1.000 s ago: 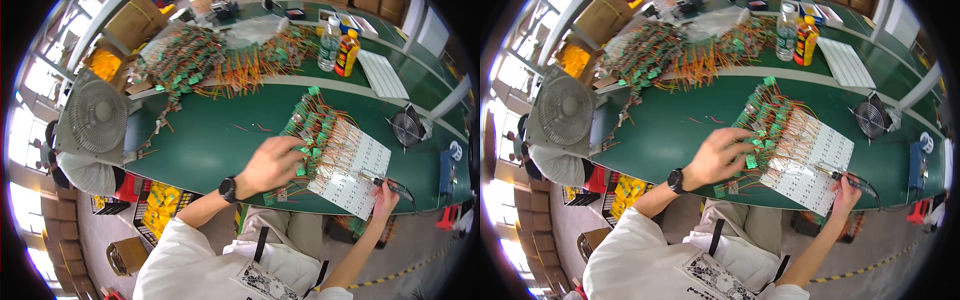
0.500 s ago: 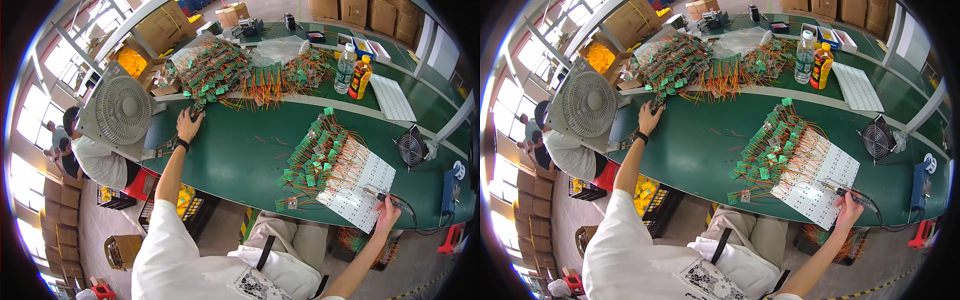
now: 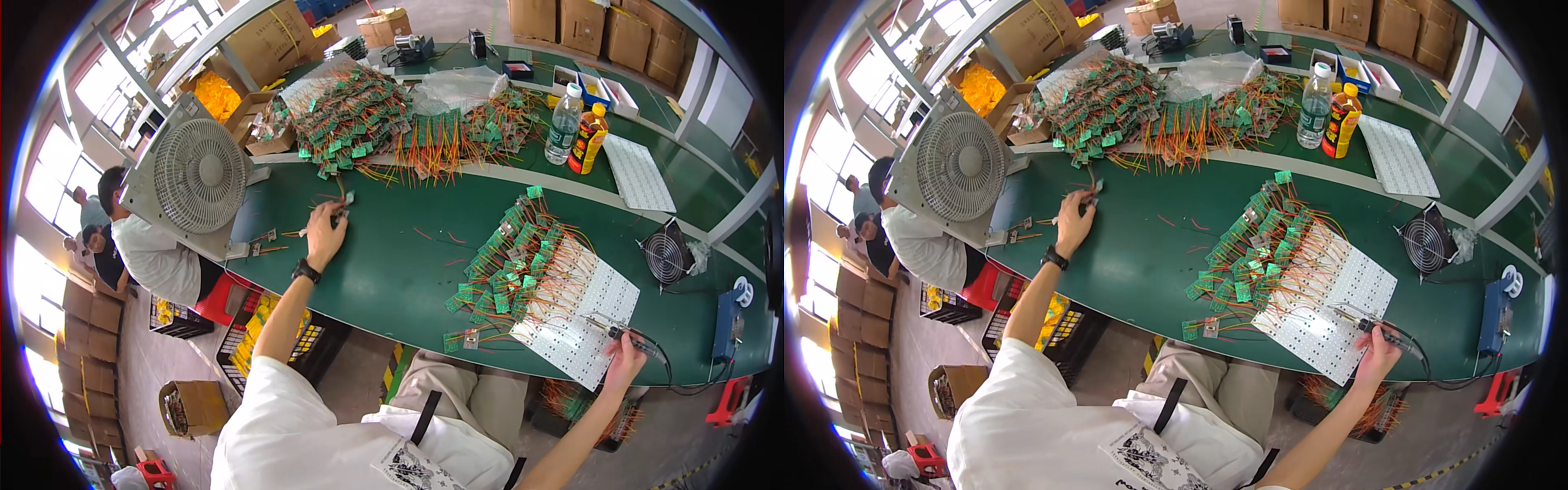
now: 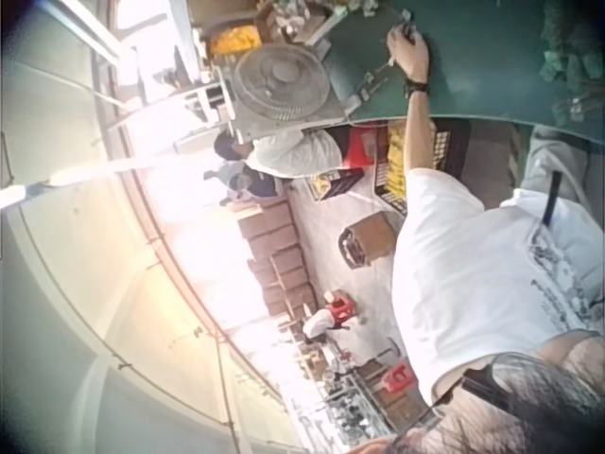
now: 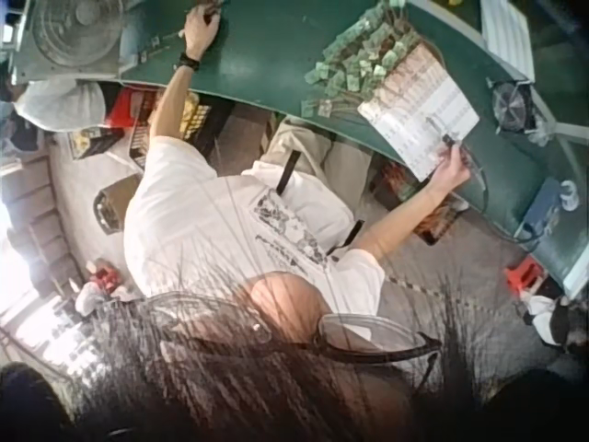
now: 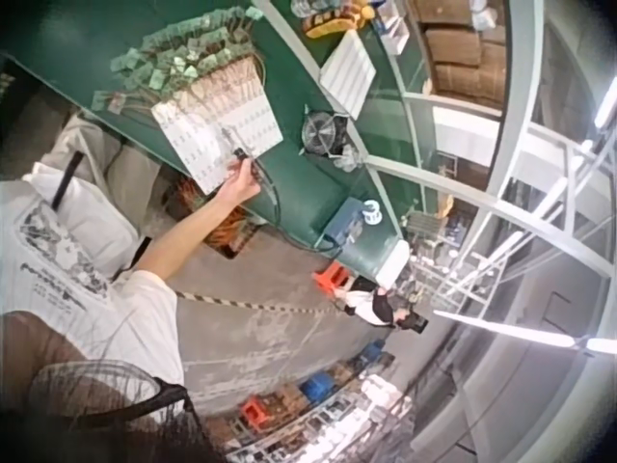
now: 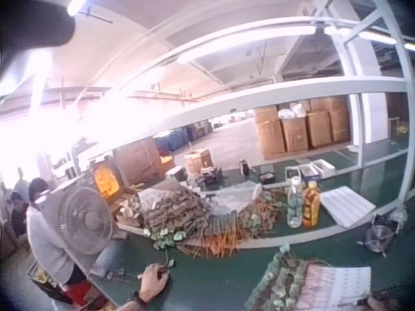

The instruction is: The person solders wired circuit boards onto a larger panel board by picking up components from the workbench, positioning their wires, and attaching them using a soldering iron.

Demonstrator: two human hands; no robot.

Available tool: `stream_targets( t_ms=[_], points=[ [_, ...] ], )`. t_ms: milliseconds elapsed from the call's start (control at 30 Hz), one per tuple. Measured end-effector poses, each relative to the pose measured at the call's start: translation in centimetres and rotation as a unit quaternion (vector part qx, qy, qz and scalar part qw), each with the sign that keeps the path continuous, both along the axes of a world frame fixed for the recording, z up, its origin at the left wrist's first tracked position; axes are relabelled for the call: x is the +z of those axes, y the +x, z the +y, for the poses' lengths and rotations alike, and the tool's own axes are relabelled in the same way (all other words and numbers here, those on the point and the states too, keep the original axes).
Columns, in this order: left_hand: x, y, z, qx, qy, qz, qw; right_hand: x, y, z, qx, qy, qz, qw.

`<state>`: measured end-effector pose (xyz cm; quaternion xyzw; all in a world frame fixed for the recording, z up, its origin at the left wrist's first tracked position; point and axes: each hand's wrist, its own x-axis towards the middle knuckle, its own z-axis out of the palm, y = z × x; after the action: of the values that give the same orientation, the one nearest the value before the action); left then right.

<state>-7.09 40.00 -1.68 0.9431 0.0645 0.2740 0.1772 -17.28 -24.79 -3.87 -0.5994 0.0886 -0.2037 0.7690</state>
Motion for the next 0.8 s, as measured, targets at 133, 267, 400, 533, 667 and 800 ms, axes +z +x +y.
stream_targets(
  t_ms=[133,267,400,533,667,800],
  points=[
    [1.4,-1.3,-3.3,-0.048,0.024,0.006,0.999,0.2,-0.1,0.1,0.001,-0.001,0.000,1.000],
    [2.0,3.2,-3.6,-0.103,0.008,-0.025,0.994,0.5,-0.2,0.0,0.004,0.002,-0.002,1.000],
    [1.1,9.0,-2.1,-0.121,0.051,-0.007,0.991,0.3,0.0,0.1,0.004,0.005,-0.004,1.000],
    [-0.4,11.3,-1.1,-0.073,0.179,0.011,0.981,0.3,0.3,0.4,-0.005,0.020,-0.002,1.000],
    [-0.1,10.7,-2.6,-0.064,0.117,0.034,0.990,0.6,-0.1,0.4,-0.010,0.034,0.000,0.999],
    [0.4,7.8,-4.0,-0.093,0.116,0.020,0.989,0.4,-0.2,0.1,-0.006,0.019,-0.003,1.000]
  ],
)
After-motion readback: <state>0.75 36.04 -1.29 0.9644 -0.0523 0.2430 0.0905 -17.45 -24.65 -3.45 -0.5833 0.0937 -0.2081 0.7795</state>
